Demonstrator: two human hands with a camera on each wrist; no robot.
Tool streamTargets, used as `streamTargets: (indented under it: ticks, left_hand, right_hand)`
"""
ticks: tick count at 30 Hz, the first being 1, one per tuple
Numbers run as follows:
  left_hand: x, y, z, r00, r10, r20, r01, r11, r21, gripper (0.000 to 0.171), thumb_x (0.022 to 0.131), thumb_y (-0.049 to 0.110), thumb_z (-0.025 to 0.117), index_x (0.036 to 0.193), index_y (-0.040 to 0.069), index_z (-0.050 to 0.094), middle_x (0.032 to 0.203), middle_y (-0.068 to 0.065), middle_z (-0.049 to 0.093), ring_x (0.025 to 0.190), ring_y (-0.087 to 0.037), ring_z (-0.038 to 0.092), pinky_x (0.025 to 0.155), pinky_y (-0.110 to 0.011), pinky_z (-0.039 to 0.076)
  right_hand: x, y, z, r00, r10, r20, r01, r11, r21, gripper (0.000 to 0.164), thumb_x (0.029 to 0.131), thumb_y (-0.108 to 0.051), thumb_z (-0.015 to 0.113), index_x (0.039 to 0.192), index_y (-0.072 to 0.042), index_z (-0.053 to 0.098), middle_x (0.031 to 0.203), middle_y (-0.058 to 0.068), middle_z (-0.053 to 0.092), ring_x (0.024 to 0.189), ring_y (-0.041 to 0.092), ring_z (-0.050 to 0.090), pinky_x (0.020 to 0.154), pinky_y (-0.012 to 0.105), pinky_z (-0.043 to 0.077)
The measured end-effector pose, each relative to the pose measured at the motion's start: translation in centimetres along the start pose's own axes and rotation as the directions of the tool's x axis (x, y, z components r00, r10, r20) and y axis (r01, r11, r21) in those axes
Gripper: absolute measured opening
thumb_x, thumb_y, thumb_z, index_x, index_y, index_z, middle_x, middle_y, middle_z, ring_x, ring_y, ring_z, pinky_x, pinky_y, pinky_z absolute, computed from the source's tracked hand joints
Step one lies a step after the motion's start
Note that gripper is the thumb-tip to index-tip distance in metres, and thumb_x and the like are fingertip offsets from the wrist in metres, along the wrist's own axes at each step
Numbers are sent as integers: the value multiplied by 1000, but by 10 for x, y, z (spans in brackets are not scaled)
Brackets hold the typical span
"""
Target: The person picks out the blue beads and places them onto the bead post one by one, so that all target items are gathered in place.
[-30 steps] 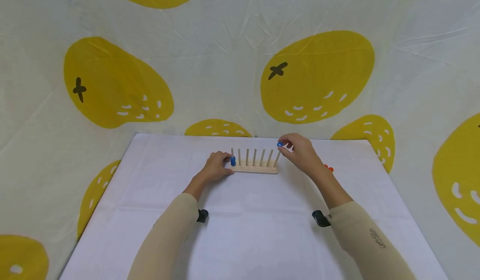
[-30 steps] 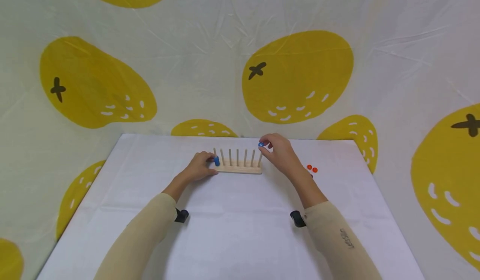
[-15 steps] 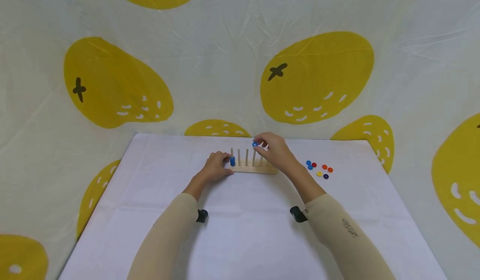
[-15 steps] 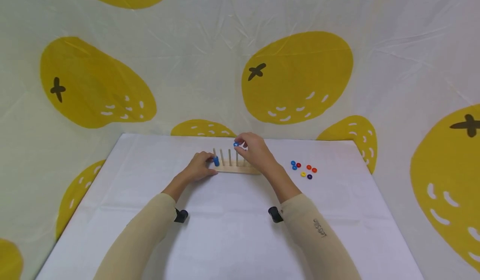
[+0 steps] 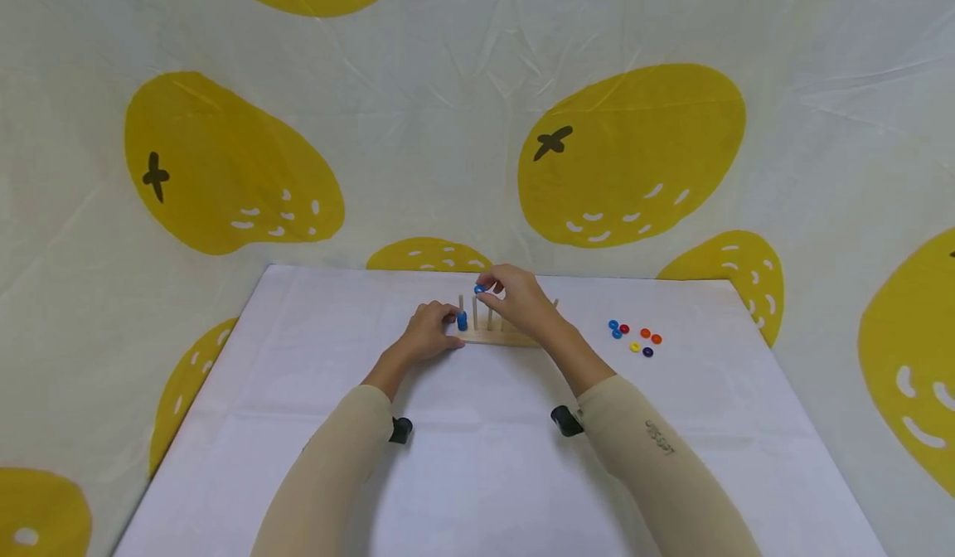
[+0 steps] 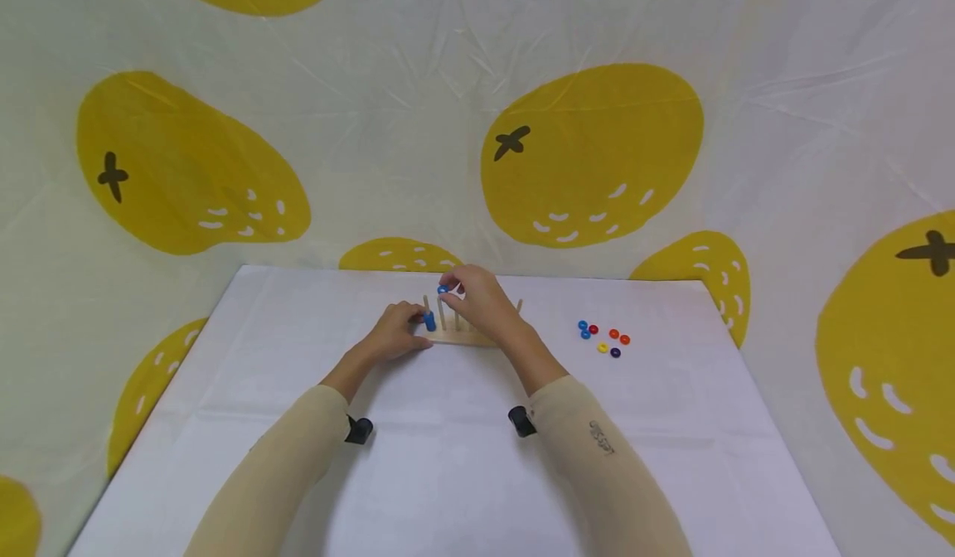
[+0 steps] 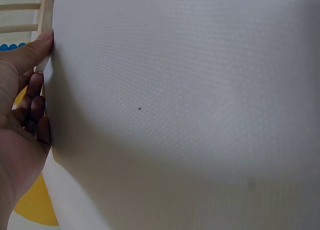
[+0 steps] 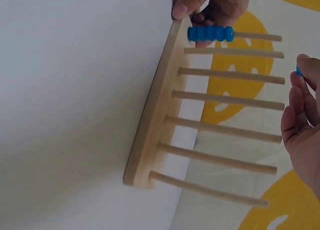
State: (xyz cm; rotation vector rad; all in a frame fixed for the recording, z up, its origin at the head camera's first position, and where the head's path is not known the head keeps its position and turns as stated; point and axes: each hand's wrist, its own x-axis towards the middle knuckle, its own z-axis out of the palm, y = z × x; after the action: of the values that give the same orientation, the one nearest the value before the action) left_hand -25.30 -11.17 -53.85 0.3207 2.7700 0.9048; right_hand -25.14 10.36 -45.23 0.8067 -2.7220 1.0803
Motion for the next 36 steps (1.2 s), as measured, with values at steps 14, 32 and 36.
streamTargets:
  ticks: [14,32,36]
  left_hand:
    - [1,0,-1,1000,-12,6,12,1000,-1,57,85,29,87,134,11,66,119,-6,63,113,-26,50,104,-43,45]
    - [0,2,-2,1000,-16,-1,16,1000,-7,58,84,27,88,134,9,66,118,-6,64,112,-26,51,104,-43,46]
    - [0,1,-1,1000,-9,-7,9,1000,-6,58,83,27,88,134,9,66,117,-6,64,112,-26,51,104,-43,45]
  right_hand:
    - [12,-12,15,999,-28,45,31,998,-47,17,96,-11,73,112,-5,74,110,8,74,99,24,69,90,36,57]
    - [14,-15,20,996,-15,84,18,999,-35,18,96,-11,73,113,-5,74,111,8,74,98,22,69,89,37,58]
    - [14,-16,21,995,1,97,3,999,-37,18,96,-12,73,113,-5,74,111,8,74,99,23,70,90,37,57]
